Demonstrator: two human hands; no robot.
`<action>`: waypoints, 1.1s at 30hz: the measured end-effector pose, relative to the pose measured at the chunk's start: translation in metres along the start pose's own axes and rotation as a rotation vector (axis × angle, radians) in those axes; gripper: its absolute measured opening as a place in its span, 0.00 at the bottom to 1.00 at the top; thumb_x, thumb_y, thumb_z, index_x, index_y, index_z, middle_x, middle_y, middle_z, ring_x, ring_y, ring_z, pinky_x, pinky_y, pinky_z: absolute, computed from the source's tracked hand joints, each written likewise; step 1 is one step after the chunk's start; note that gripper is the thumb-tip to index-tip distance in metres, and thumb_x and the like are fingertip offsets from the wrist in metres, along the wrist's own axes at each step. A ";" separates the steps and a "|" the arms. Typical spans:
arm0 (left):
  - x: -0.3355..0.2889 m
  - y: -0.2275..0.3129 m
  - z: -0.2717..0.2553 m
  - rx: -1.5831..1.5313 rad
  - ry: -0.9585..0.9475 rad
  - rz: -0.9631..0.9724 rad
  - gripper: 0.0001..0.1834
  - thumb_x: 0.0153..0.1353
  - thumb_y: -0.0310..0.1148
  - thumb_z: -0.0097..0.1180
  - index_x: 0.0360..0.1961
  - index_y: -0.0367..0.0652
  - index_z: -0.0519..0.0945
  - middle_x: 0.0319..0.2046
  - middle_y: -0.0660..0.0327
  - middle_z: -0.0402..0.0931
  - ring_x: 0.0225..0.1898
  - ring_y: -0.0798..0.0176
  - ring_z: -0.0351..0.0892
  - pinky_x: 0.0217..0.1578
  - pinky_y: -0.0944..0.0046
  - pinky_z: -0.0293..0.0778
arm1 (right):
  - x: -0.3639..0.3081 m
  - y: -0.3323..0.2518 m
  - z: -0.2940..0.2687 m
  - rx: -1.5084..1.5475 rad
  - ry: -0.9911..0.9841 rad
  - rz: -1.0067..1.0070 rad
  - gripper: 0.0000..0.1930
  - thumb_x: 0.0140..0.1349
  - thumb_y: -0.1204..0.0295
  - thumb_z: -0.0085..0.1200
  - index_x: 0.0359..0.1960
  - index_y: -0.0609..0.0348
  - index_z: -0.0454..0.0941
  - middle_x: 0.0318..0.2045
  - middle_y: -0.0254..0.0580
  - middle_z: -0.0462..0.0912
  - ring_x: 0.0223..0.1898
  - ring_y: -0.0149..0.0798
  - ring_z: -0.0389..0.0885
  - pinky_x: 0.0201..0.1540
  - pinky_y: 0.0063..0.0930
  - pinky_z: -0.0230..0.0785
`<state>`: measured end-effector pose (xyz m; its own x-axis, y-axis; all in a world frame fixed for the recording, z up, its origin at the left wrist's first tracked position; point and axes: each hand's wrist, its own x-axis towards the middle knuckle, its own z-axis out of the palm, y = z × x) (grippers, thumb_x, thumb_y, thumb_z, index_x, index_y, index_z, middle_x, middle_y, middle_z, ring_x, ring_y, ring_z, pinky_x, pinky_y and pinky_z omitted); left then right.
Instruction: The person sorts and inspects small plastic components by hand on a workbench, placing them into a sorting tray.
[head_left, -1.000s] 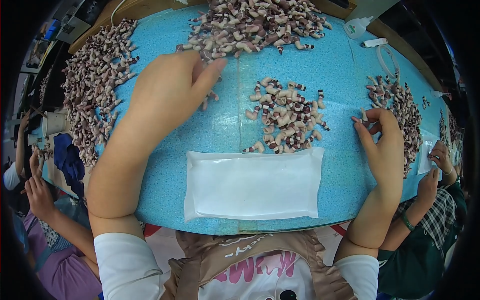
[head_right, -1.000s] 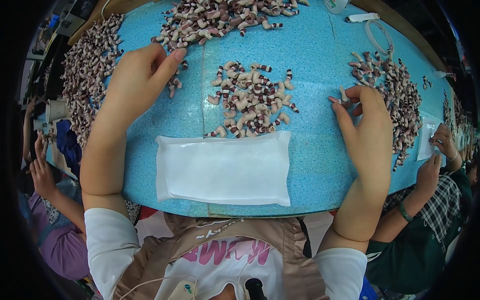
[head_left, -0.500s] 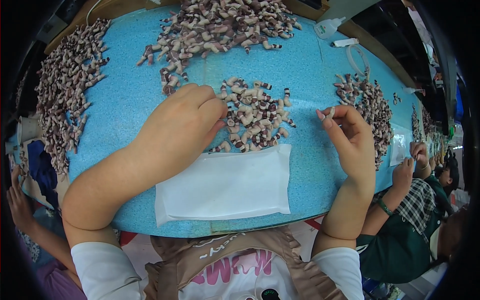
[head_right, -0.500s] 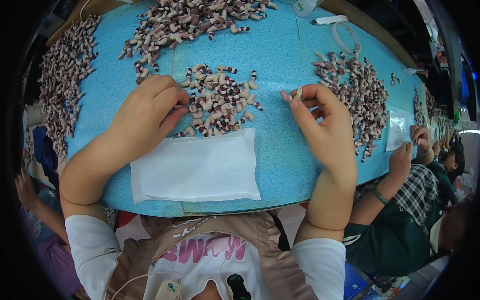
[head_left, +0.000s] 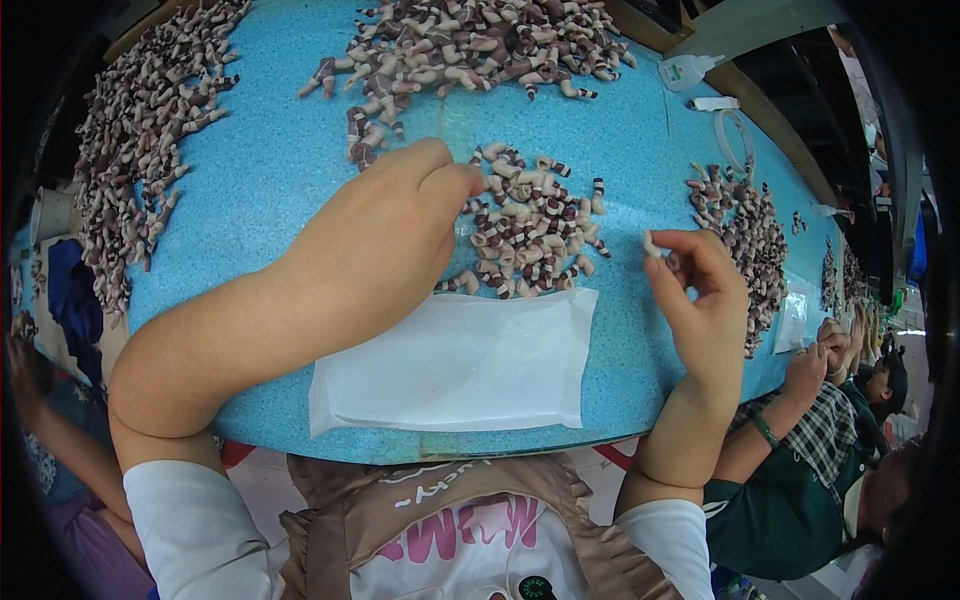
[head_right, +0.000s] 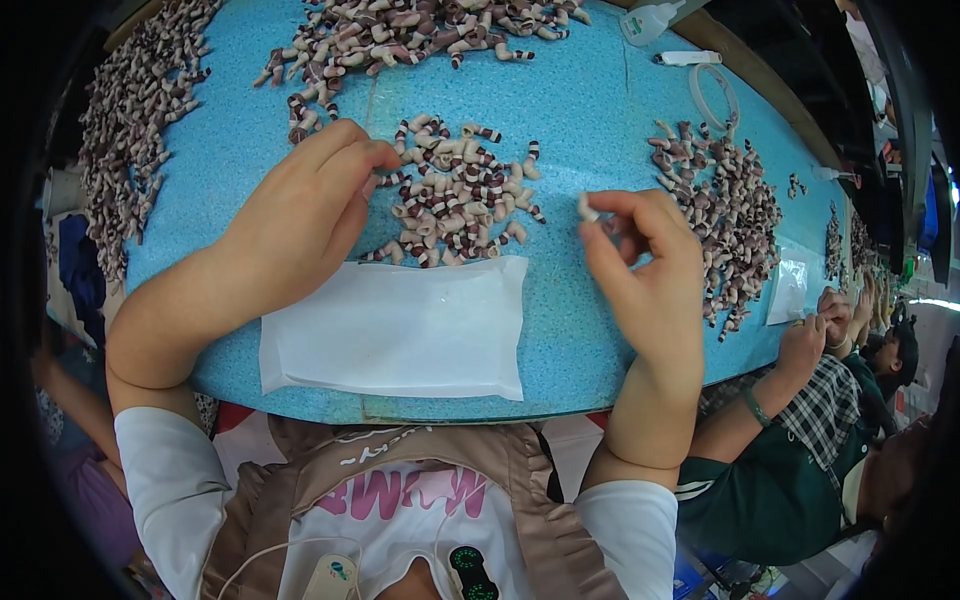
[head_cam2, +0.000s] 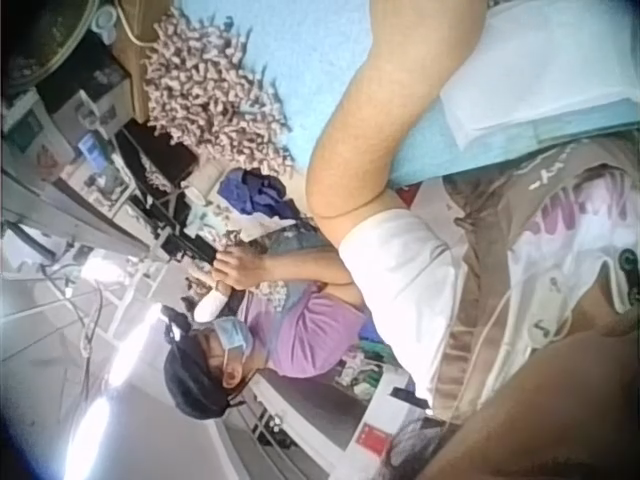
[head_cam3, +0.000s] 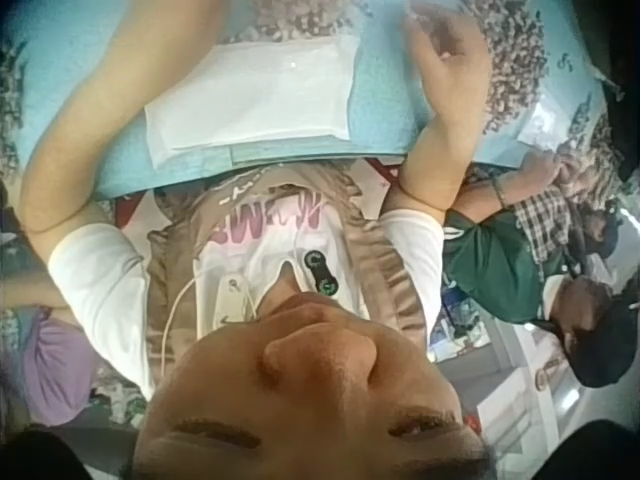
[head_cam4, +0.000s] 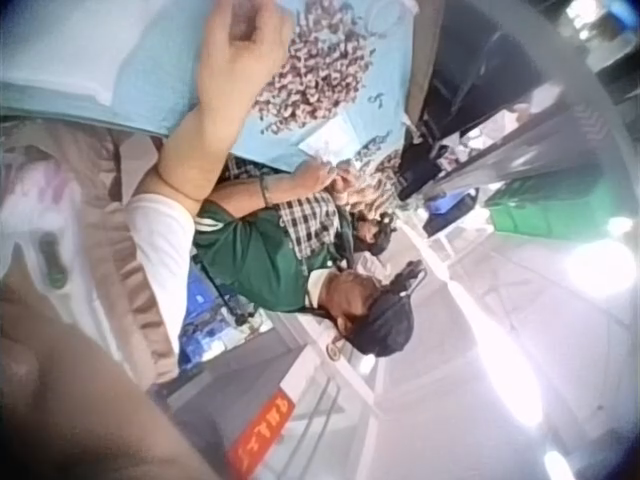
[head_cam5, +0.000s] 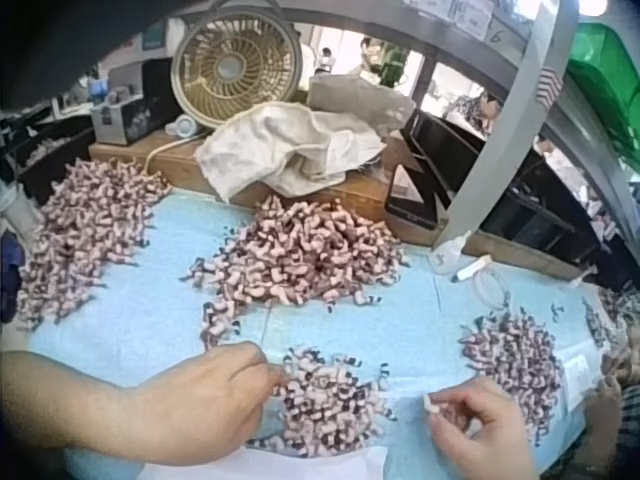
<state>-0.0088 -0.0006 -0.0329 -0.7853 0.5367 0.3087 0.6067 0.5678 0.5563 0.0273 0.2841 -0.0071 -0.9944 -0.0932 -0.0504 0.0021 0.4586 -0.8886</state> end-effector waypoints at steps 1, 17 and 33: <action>0.000 0.000 0.000 0.030 -0.005 0.020 0.12 0.55 0.17 0.49 0.41 0.35 0.74 0.34 0.52 0.69 0.36 0.48 0.73 0.37 0.56 0.70 | 0.001 0.001 -0.001 -0.307 0.086 -0.043 0.14 0.54 0.78 0.59 0.44 0.63 0.78 0.29 0.36 0.76 0.28 0.30 0.73 0.33 0.24 0.68; -0.004 -0.001 -0.008 0.150 -0.061 -0.021 0.13 0.53 0.21 0.57 0.41 0.37 0.74 0.34 0.53 0.70 0.36 0.49 0.72 0.36 0.56 0.70 | 0.005 0.005 -0.005 -0.794 0.172 -0.312 0.14 0.52 0.82 0.56 0.42 0.60 0.79 0.35 0.46 0.76 0.37 0.44 0.77 0.39 0.32 0.70; 0.001 0.017 -0.010 -0.819 -0.219 -0.381 0.09 0.61 0.26 0.57 0.42 0.37 0.76 0.34 0.63 0.77 0.34 0.73 0.76 0.35 0.72 0.71 | 0.009 0.004 -0.004 -0.864 0.136 -0.472 0.12 0.55 0.78 0.53 0.42 0.61 0.79 0.32 0.45 0.78 0.39 0.46 0.78 0.44 0.32 0.69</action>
<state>-0.0001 0.0033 -0.0153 -0.8221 0.5581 -0.1128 -0.0288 0.1571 0.9872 0.0174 0.2887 -0.0088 -0.8772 -0.3549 0.3233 -0.4212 0.8921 -0.1636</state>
